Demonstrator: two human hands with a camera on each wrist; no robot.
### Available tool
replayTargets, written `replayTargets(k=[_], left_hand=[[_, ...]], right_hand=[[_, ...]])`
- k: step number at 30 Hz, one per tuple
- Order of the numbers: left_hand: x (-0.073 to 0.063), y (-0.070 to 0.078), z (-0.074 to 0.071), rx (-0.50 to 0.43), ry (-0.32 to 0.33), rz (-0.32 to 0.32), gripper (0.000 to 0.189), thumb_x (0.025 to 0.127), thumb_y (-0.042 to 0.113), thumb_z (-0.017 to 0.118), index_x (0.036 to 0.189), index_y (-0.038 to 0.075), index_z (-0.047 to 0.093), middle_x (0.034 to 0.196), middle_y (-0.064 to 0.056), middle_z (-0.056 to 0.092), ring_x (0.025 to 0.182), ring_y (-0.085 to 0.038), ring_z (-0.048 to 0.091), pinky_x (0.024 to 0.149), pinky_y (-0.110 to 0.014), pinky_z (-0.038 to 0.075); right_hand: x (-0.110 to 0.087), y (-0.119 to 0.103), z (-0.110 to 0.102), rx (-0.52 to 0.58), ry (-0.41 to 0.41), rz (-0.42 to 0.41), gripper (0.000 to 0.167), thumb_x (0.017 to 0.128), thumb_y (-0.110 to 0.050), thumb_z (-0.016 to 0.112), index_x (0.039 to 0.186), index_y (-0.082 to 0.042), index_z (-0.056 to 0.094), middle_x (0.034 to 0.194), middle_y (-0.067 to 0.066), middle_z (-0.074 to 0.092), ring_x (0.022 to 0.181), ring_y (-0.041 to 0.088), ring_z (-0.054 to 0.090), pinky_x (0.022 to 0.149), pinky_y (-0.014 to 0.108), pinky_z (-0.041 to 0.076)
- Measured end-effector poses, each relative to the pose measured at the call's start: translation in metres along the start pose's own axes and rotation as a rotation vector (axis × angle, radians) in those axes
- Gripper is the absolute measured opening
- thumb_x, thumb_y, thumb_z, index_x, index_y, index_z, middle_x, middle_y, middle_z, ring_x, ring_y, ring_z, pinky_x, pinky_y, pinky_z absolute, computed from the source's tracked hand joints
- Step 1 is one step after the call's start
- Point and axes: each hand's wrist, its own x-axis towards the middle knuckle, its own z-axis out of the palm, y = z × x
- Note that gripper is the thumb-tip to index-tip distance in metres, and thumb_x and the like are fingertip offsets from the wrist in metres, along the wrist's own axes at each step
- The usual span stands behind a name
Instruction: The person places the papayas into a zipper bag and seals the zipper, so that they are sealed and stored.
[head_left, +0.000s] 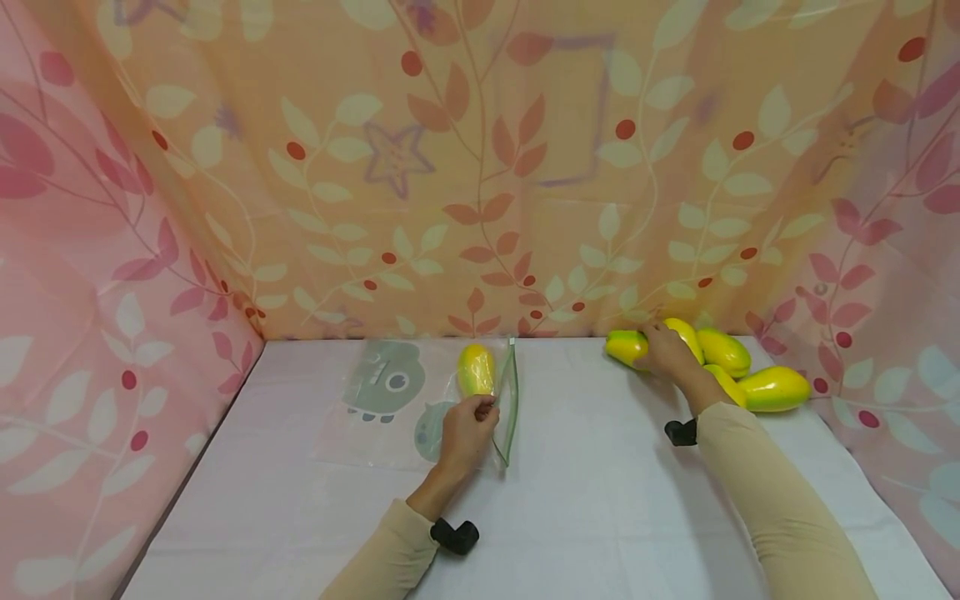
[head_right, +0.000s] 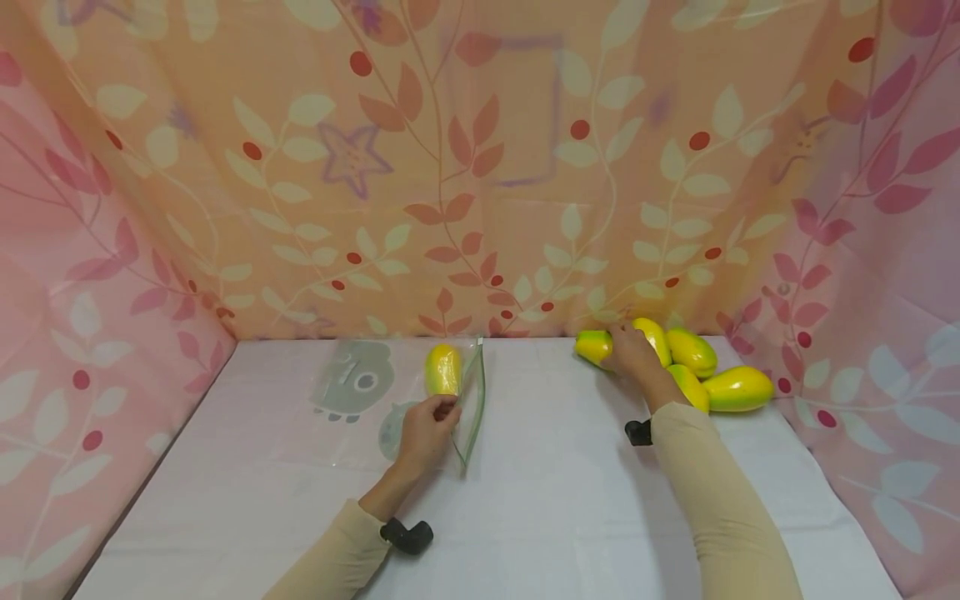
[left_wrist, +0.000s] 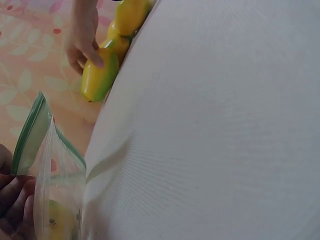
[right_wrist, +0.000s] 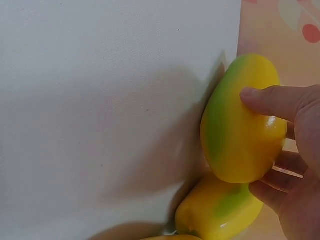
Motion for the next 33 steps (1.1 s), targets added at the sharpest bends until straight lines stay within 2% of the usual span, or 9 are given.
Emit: replayTargets(k=[11,27,33], left_hand=[[-0.0003,0.0002,-0.0004,-0.005,0.002,-0.004,0.014,0.086,0.008,0.068,0.097,0.003,0.074,0.084,-0.007,0.072,0.071,-0.012,0.063,0.064,-0.018,0.053],[-0.0007,0.0020,-0.0023,-0.009,0.000,0.003,0.015,0.086,0.008,0.068,0.100,0.002,0.073,0.084,-0.007,0.072,0.071,-0.012,0.063,0.065,-0.018,0.053],[-0.0009,0.0027,-0.0036,-0.015,0.000,-0.004,0.016,0.087,0.009,0.068,0.100,0.002,0.073,0.085,-0.007,0.072,0.071,-0.012,0.063,0.065,-0.018,0.053]], right_hand=[[-0.0007,-0.0010,-0.0009,-0.002,-0.003,0.016,0.072,0.087,-0.021,0.071,0.143,0.005,0.034,0.145,0.032,0.033,0.124,0.049,0.040,0.108,0.064,0.031],[-0.0033,-0.0033,0.0001,0.011,0.042,-0.015,0.069,0.085,-0.022,0.073,0.138,0.005,0.039,0.138,0.029,0.043,0.119,0.045,0.045,0.107,0.061,0.034],[-0.0072,-0.0102,-0.0024,0.080,0.040,-0.050,0.071,0.085,-0.025,0.073,0.140,0.007,0.040,0.139,0.029,0.044,0.122,0.044,0.044,0.108,0.060,0.033]])
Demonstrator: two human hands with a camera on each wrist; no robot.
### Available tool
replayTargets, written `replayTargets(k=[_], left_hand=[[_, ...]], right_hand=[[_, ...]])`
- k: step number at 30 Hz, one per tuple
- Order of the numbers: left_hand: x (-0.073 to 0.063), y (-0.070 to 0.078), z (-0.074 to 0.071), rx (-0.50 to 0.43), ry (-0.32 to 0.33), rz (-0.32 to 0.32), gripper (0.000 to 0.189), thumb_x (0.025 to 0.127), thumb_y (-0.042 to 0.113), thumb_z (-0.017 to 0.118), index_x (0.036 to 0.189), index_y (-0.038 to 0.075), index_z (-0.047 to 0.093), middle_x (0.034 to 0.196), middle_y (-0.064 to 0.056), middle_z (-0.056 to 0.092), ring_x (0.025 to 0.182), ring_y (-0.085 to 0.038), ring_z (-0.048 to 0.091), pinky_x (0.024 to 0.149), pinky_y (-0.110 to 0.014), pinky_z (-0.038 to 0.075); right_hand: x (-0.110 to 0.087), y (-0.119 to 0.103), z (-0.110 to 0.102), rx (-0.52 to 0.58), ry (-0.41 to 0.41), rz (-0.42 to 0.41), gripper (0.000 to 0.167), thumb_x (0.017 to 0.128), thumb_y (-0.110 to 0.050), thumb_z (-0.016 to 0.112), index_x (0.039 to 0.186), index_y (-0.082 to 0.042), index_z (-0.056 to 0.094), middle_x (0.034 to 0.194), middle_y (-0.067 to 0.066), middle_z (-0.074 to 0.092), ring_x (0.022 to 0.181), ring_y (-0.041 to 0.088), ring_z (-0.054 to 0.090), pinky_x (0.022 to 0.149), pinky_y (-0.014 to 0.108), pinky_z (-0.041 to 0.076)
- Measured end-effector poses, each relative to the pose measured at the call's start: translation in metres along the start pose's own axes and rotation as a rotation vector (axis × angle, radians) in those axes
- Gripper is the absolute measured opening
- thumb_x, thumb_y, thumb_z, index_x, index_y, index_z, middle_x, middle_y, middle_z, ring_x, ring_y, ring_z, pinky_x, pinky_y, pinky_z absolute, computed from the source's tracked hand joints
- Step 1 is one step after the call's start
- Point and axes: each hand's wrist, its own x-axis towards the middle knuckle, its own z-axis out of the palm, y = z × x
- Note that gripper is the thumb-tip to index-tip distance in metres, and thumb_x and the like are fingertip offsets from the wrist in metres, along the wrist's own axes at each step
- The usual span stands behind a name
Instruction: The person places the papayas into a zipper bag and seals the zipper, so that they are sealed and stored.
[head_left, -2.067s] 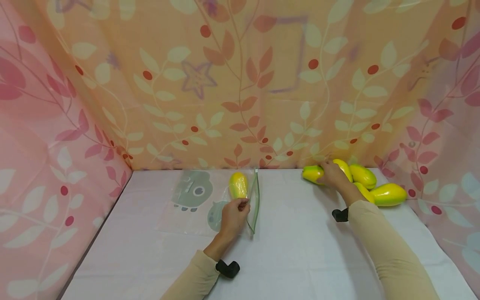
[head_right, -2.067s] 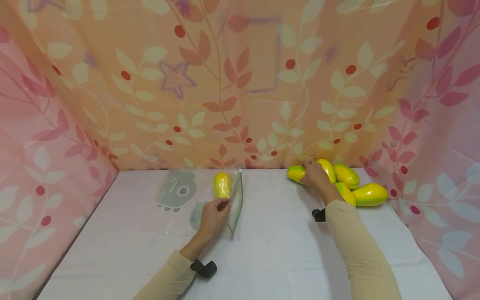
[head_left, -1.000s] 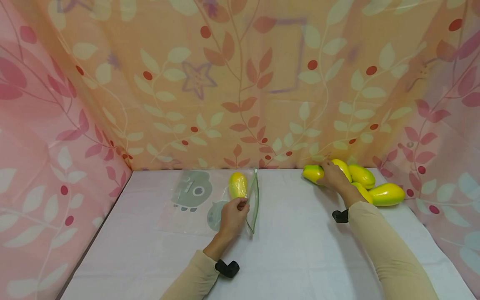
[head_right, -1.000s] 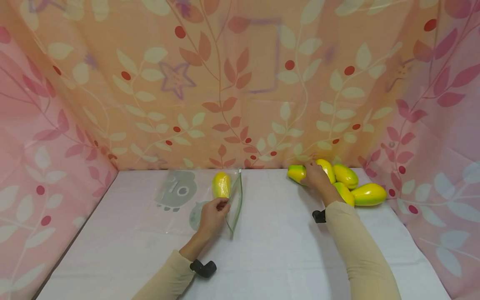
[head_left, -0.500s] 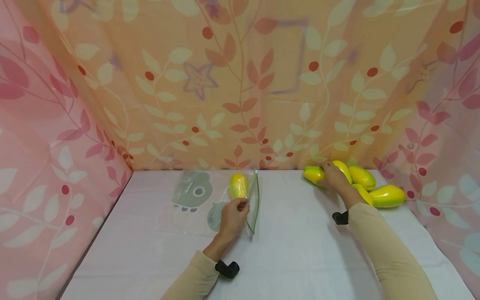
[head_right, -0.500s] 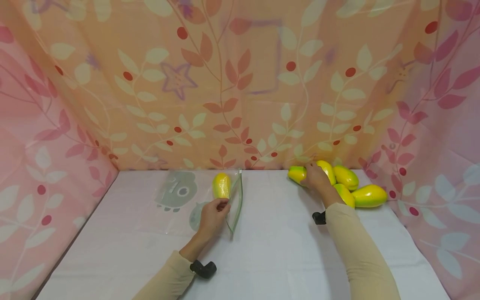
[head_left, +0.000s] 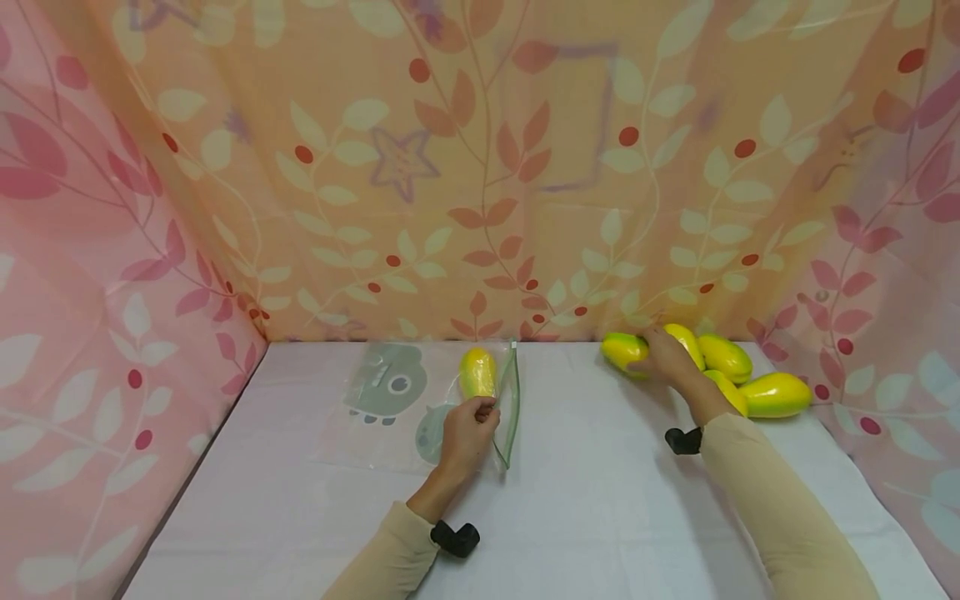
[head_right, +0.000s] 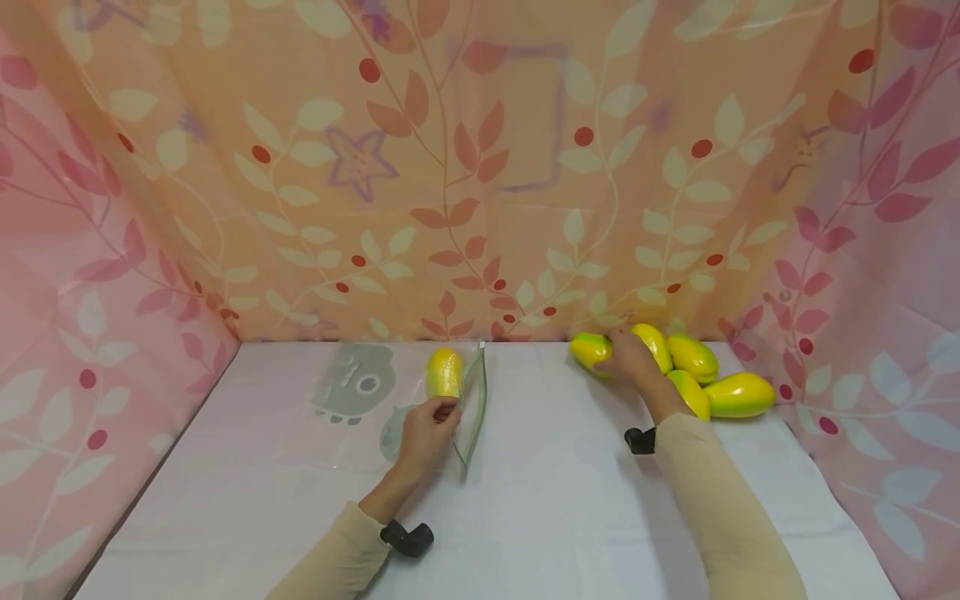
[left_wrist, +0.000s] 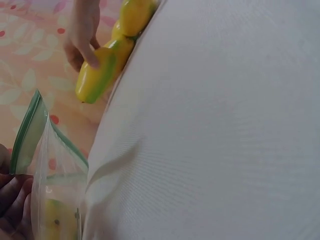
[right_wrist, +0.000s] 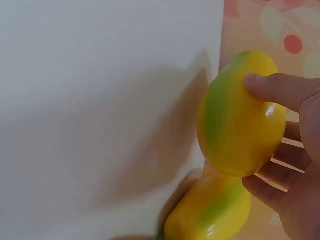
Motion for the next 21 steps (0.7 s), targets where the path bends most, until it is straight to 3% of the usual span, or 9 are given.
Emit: replayTargets(k=[9,21], left_hand=[[0.000,-0.001,0.000,-0.020,0.008,0.000,0.016,0.087,0.009,0.068,0.100,0.001,0.073,0.085,-0.007,0.073,0.071,-0.013,0.064,0.065,-0.018,0.053],[0.001,-0.001,0.000,-0.037,0.024,0.008,0.015,0.086,0.009,0.070,0.098,0.002,0.074,0.084,-0.008,0.073,0.070,-0.014,0.065,0.063,-0.018,0.053]], right_hand=[[-0.013,-0.016,0.000,0.137,-0.008,0.006,0.070,0.084,-0.027,0.076,0.140,0.002,0.043,0.133,0.024,0.051,0.114,0.038,0.048,0.104,0.057,0.039],[-0.027,-0.023,0.008,0.227,0.034,-0.073,0.064,0.083,-0.029,0.077,0.135,-0.003,0.049,0.126,0.019,0.055,0.108,0.034,0.050,0.098,0.051,0.044]])
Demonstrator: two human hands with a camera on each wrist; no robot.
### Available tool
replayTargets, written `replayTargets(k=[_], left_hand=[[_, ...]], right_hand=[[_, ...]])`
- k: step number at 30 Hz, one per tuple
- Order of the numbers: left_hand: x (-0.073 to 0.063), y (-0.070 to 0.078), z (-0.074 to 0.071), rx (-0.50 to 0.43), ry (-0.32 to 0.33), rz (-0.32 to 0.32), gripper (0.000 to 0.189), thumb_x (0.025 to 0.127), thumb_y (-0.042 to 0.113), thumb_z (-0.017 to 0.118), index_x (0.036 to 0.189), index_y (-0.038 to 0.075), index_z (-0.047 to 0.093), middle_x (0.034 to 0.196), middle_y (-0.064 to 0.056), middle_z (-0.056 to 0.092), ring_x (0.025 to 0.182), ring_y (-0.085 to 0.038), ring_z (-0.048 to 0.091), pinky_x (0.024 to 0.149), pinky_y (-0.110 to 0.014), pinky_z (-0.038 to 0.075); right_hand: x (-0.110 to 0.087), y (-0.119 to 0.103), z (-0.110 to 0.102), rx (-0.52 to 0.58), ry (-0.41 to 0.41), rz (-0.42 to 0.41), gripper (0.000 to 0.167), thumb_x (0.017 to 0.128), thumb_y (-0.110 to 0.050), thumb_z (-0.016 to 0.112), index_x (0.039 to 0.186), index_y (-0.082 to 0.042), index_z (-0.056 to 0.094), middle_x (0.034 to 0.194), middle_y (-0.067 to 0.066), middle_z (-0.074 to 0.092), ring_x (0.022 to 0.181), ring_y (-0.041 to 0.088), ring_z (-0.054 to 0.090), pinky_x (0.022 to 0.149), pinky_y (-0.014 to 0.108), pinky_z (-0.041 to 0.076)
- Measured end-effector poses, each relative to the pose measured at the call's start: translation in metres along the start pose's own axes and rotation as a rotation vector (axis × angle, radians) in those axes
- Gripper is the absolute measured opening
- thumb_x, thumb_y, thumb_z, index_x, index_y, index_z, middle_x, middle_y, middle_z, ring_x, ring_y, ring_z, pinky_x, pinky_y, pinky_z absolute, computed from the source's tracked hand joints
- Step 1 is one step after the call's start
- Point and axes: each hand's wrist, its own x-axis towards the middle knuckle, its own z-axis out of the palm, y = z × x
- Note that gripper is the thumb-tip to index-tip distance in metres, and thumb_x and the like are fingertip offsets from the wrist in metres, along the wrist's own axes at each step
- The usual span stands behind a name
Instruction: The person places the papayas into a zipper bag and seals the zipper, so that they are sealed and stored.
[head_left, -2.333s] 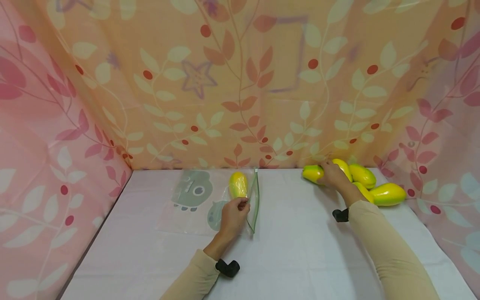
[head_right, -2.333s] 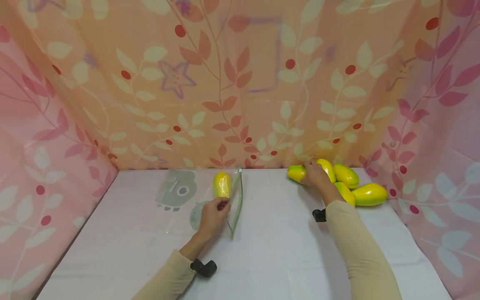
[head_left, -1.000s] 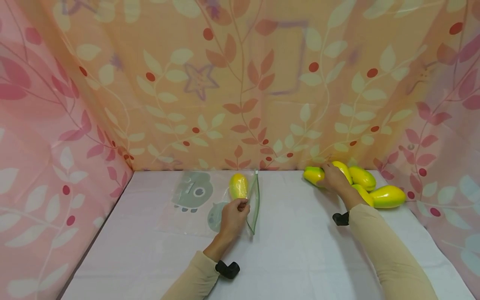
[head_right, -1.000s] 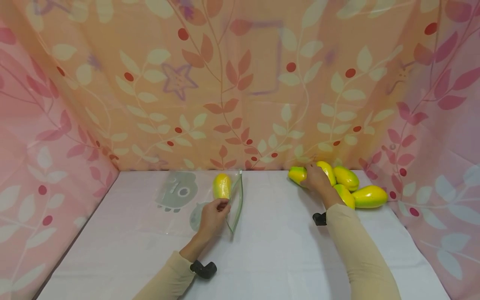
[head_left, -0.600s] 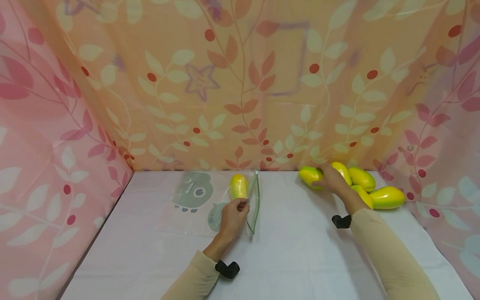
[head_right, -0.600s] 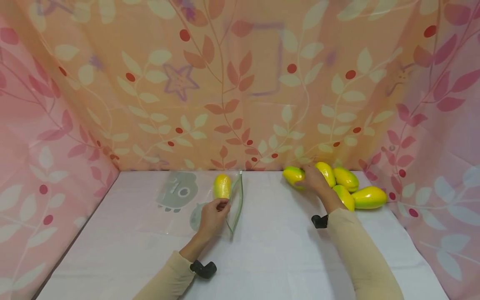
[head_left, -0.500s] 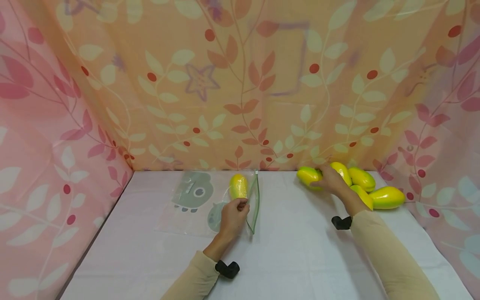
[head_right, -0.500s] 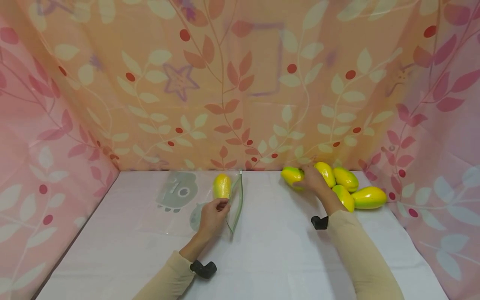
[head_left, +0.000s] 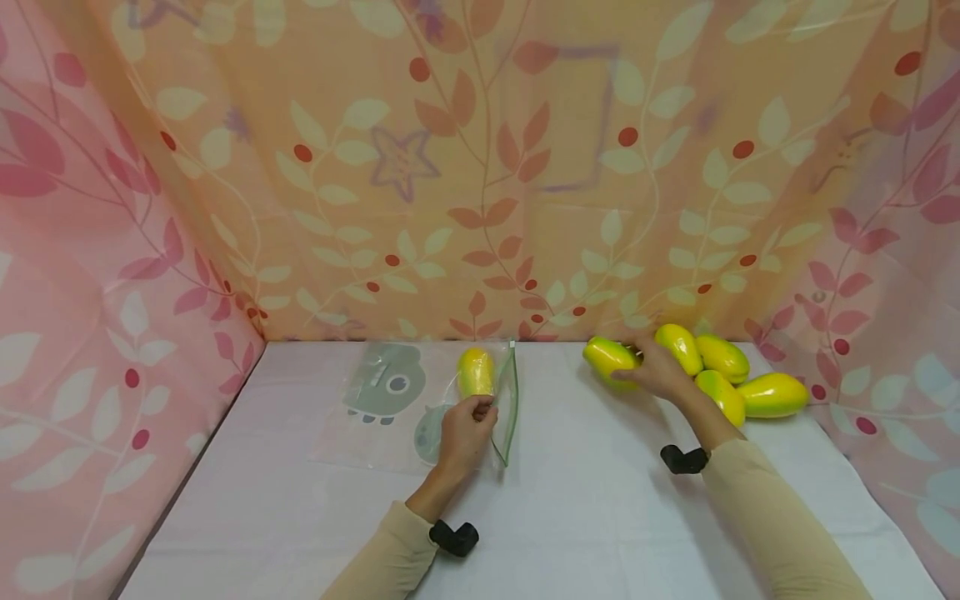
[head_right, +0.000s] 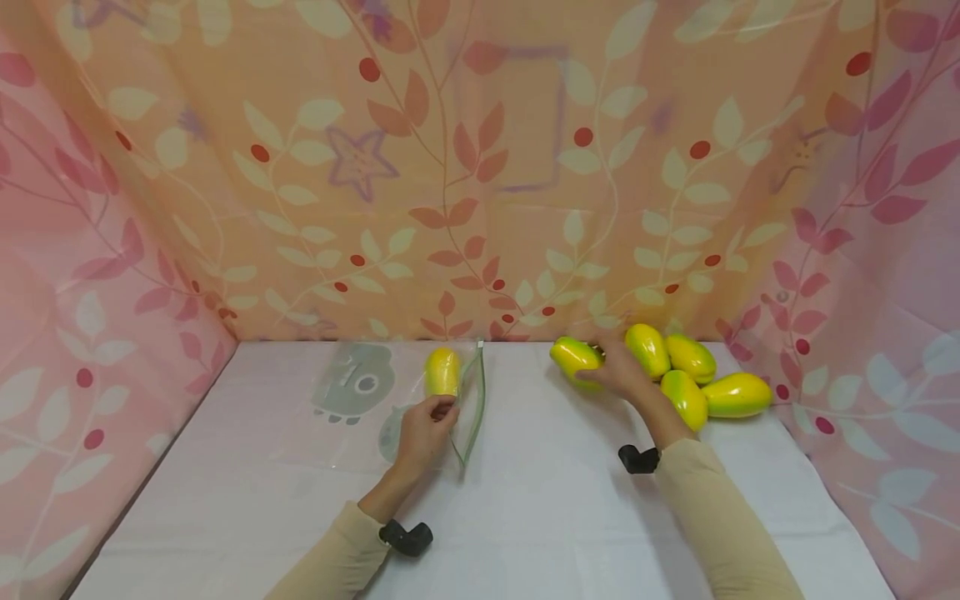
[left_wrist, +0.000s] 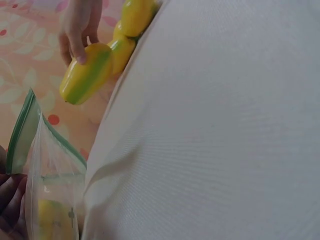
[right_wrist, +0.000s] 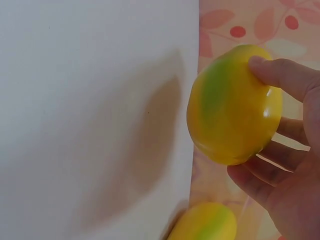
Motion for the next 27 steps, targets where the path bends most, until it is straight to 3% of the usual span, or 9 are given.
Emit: replayTargets(k=[6,12,21,27], left_hand=[[0.000,0.000,0.000,-0.014,0.008,0.013,0.014,0.086,0.008,0.069,0.098,0.001,0.073,0.084,-0.009,0.073,0.070,-0.014,0.065,0.064,-0.017,0.053],[0.000,0.001,0.000,-0.029,0.016,0.012,0.013,0.085,0.005,0.070,0.097,0.000,0.073,0.082,-0.010,0.072,0.069,-0.015,0.064,0.063,-0.017,0.052],[0.000,0.003,-0.001,-0.033,0.011,0.006,0.013,0.085,0.006,0.070,0.097,0.000,0.073,0.083,-0.010,0.072,0.068,-0.014,0.064,0.063,-0.018,0.054],[0.000,0.002,-0.001,-0.029,0.012,0.000,0.014,0.085,0.007,0.070,0.097,-0.001,0.073,0.083,-0.010,0.072,0.068,-0.014,0.064,0.064,-0.018,0.054]], right_hand=[[-0.004,-0.001,0.003,-0.007,0.002,-0.004,0.070,0.082,-0.038,0.077,0.134,-0.001,0.049,0.123,0.018,0.057,0.106,0.033,0.052,0.095,0.048,0.048],[-0.008,-0.005,0.006,-0.008,-0.003,-0.042,0.069,0.083,-0.037,0.076,0.134,0.001,0.050,0.124,0.020,0.058,0.106,0.033,0.054,0.093,0.048,0.050],[-0.011,-0.012,0.015,0.000,-0.036,0.004,0.076,0.082,-0.047,0.074,0.136,-0.001,0.048,0.127,0.020,0.058,0.109,0.033,0.054,0.093,0.046,0.050],[-0.013,-0.023,0.022,0.021,-0.037,0.005,0.073,0.082,-0.044,0.074,0.136,-0.001,0.049,0.127,0.020,0.058,0.109,0.032,0.054,0.093,0.044,0.052]])
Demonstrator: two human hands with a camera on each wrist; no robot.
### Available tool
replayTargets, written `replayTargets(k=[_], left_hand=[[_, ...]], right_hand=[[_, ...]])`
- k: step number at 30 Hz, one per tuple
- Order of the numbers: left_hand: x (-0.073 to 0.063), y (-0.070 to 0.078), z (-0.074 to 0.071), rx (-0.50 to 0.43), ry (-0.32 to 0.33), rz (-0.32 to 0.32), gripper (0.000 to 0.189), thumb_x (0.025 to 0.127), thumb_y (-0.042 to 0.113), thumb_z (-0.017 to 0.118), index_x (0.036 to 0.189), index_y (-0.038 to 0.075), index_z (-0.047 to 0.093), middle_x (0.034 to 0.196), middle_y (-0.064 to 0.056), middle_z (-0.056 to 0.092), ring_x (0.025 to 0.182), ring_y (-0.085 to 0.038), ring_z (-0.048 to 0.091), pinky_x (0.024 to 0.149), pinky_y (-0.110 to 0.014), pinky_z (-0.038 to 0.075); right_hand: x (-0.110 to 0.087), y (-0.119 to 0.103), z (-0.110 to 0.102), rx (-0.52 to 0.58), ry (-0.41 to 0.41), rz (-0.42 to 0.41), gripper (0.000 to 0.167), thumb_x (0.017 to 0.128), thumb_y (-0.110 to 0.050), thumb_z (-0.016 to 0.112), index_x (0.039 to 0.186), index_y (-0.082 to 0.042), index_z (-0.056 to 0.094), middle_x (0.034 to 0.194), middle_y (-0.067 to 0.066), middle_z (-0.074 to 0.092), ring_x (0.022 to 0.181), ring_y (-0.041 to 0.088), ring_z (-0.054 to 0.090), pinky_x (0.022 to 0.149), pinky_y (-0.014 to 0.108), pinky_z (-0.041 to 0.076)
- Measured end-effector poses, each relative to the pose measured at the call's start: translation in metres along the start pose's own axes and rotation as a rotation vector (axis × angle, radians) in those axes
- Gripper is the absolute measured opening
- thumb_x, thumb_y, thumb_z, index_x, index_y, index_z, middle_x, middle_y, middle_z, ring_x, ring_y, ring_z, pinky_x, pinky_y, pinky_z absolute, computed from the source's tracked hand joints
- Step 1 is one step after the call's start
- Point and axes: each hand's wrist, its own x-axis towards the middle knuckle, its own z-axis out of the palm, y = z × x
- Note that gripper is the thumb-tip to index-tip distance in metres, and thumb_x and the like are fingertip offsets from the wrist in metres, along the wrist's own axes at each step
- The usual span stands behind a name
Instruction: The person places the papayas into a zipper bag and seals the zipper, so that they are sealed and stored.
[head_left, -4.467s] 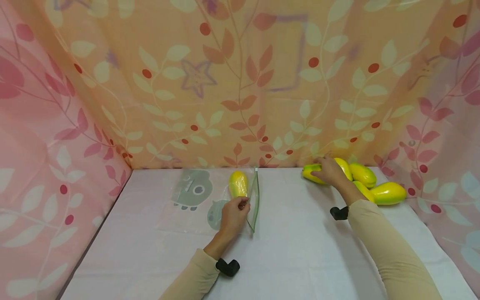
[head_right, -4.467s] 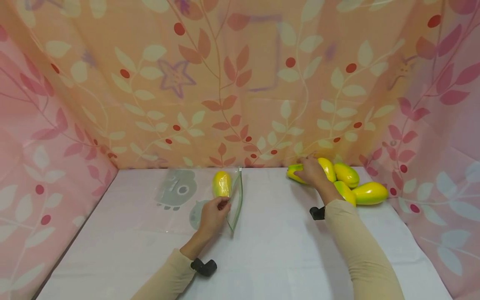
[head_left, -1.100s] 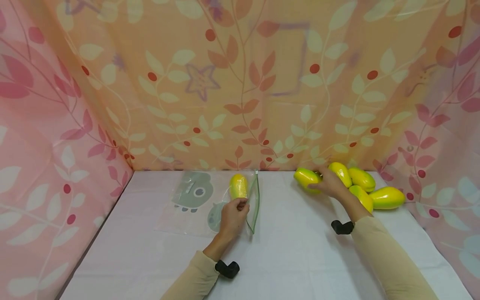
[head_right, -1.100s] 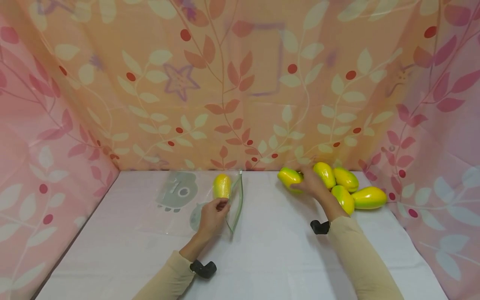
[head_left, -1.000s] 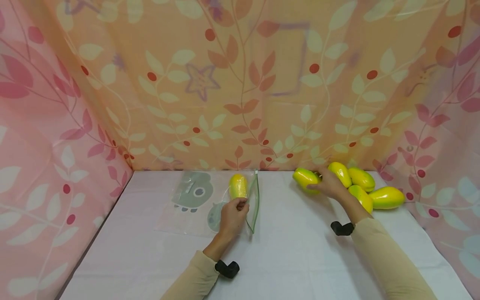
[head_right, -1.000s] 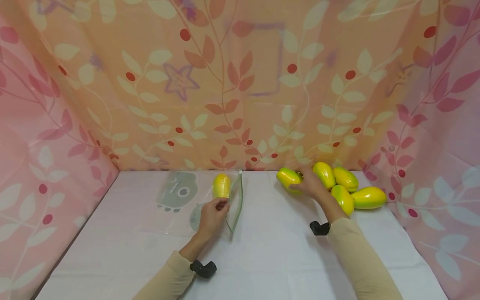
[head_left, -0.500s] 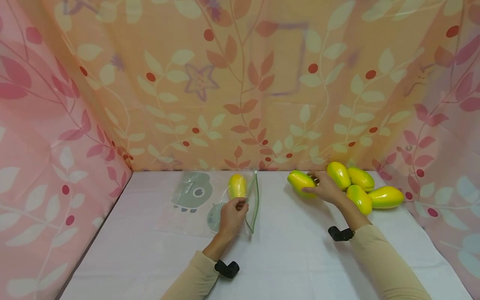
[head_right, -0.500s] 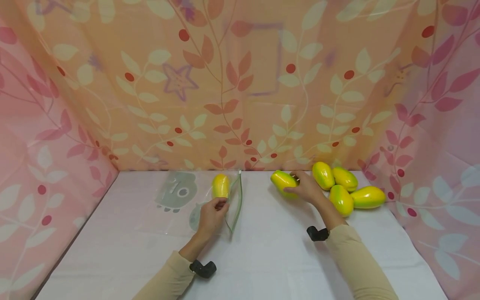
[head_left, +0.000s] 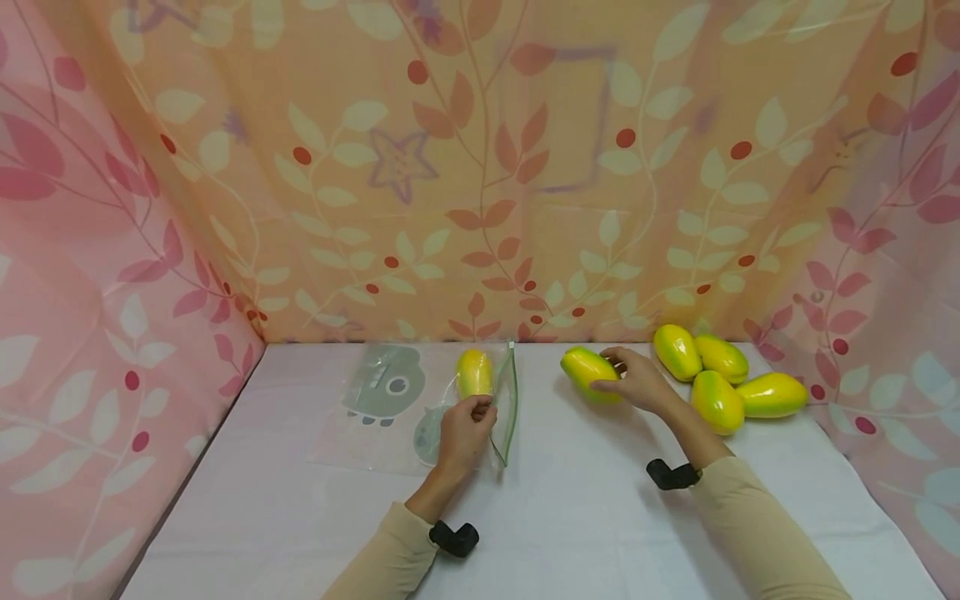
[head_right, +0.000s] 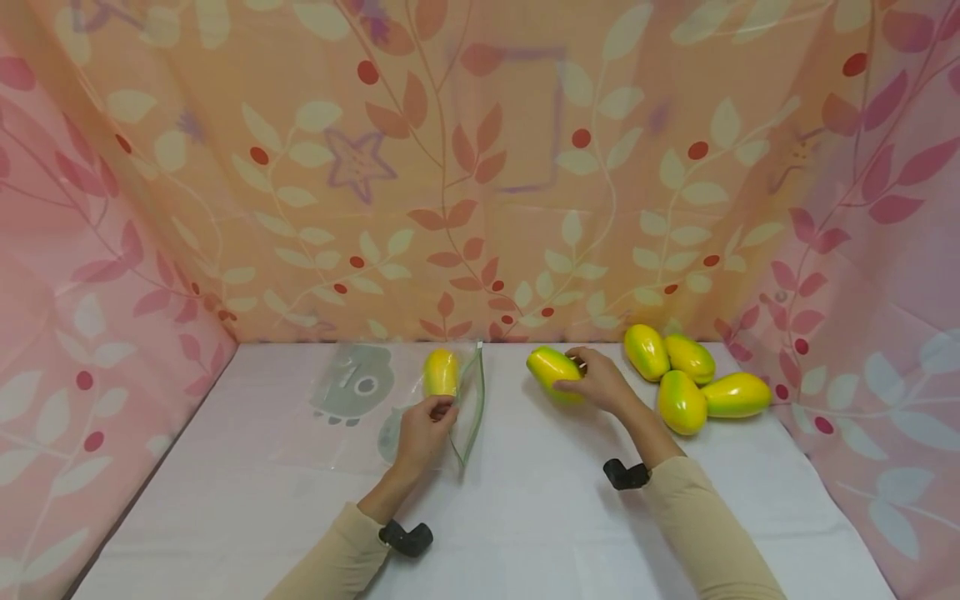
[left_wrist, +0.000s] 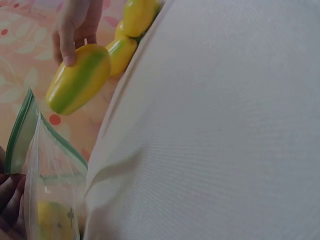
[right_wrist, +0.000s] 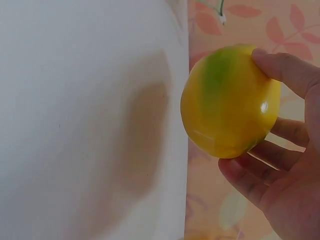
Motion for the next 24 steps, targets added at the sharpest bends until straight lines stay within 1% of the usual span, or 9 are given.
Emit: replayTargets(k=[5,9,16,24], left_hand=[[-0.001,0.001,0.000,-0.006,0.010,0.003,0.013,0.085,0.005,0.070,0.096,-0.001,0.073,0.082,-0.010,0.072,0.068,-0.014,0.064,0.063,-0.018,0.053],[-0.001,0.003,0.000,-0.009,0.006,0.002,0.013,0.085,0.005,0.070,0.096,-0.001,0.073,0.082,-0.010,0.072,0.068,-0.014,0.063,0.062,-0.018,0.052],[0.000,0.003,0.001,-0.008,0.001,0.014,0.014,0.085,0.005,0.070,0.098,-0.001,0.072,0.082,-0.010,0.072,0.068,-0.013,0.063,0.062,-0.019,0.054],[0.002,0.006,0.002,-0.009,-0.004,-0.011,0.015,0.085,0.007,0.070,0.098,0.000,0.073,0.084,-0.010,0.072,0.070,-0.014,0.064,0.064,-0.019,0.054]], right_hand=[[-0.002,-0.011,0.003,0.016,0.002,-0.026,0.072,0.083,-0.045,0.074,0.134,-0.001,0.051,0.126,0.020,0.059,0.107,0.031,0.055,0.092,0.044,0.052],[-0.001,-0.019,0.004,0.017,-0.005,-0.046,0.071,0.082,-0.045,0.074,0.133,-0.002,0.052,0.125,0.018,0.060,0.106,0.030,0.056,0.091,0.043,0.052],[0.001,-0.027,0.011,0.049,-0.034,-0.029,0.068,0.081,-0.041,0.075,0.132,-0.002,0.052,0.125,0.019,0.059,0.106,0.030,0.056,0.091,0.043,0.052],[0.005,-0.036,0.024,0.080,-0.043,-0.017,0.069,0.080,-0.041,0.076,0.132,-0.003,0.052,0.125,0.018,0.059,0.106,0.031,0.056,0.091,0.042,0.052]])
